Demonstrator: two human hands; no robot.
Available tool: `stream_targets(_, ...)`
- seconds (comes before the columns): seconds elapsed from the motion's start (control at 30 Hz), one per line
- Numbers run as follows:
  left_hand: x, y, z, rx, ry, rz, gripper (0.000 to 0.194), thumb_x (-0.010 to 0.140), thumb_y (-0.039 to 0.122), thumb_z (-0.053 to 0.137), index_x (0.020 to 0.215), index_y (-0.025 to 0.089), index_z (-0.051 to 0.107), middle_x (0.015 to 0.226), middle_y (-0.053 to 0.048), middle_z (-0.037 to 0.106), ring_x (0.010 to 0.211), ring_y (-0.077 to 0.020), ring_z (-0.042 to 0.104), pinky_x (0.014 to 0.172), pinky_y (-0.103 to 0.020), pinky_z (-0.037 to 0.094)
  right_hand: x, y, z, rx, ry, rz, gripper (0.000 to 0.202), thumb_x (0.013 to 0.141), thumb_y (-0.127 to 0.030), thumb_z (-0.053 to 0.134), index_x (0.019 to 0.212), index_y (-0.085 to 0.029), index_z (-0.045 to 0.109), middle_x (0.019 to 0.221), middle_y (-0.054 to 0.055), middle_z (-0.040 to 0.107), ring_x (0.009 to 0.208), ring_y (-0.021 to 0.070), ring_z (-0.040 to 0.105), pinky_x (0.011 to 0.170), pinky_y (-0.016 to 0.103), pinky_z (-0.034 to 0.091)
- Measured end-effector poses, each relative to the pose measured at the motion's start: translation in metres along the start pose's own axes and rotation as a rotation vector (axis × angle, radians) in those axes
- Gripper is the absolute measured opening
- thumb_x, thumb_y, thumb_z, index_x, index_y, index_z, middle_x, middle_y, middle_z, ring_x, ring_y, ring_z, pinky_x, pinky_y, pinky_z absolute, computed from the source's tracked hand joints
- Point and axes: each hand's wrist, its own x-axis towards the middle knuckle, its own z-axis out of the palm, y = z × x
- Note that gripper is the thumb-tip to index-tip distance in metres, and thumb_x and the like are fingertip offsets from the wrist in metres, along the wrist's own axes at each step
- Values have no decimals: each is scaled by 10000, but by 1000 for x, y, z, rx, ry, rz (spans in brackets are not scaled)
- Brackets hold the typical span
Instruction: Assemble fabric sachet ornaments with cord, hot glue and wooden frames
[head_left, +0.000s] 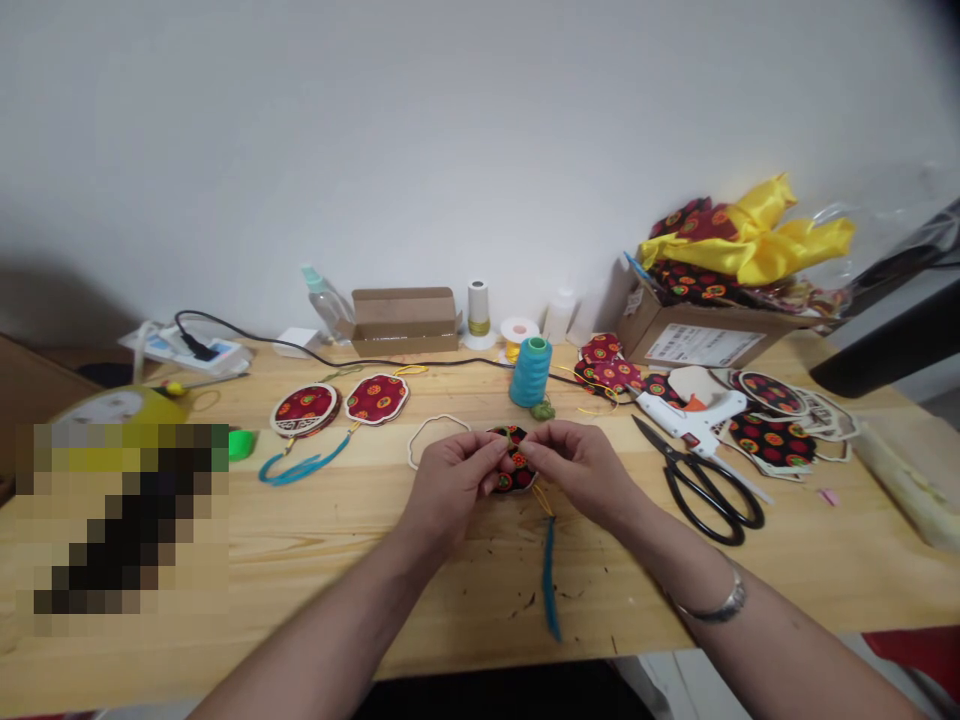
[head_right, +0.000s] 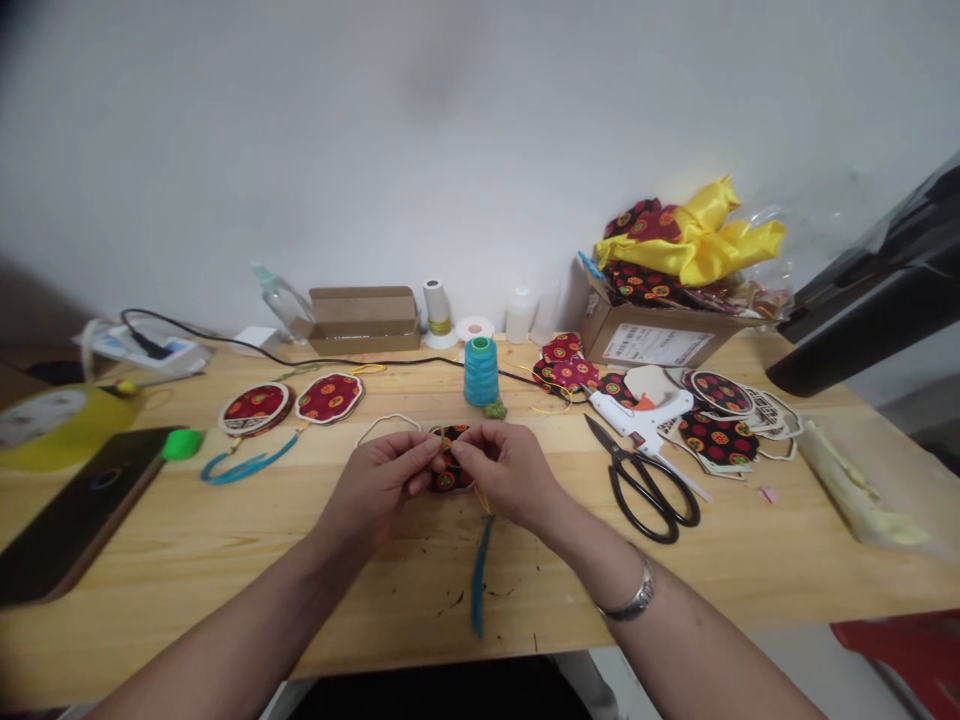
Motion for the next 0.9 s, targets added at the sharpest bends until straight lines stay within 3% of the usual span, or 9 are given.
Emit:
stream_targets(0.13,-1,1,1,83,-28,17,232,698,322,683,614,110,639,536,6,584,415,-27,370,429,-173,263,0,-3,-1,116,-71,45,300,770,-420,577,659,-146,627,555,-2,586,484,84,473,474,223,368)
stream_targets(0.43,-7,8,6,310,-47,-16,206,705,306,646,633,113,664,526,11,570,432,-40,364,433,-180,263,2,-1,-1,265,-112,159,231,636,-333,734,710,-138,634,581,-6,620,505,74,511,477,206,372)
stream_targets(0.7,-6,5,2,269,-115,21,232,743,329,617,633,131,664,555,-1,588,439,-52,374,439,-193,266,4,-2,-4,234,-83,136,180,634,-298,695,657,-150,595,539,-19,600,464,67,479,460,200,374)
stream_targets(0.9,-5,4,0,280,-121,33,243,754,337,603,653,132,686,553,-10,584,446,-65,373,457,-207,269,3,1,-2,-4,21,0,85,700,-242,618,658,-174,591,554,-32,576,477,85,479,465,215,377)
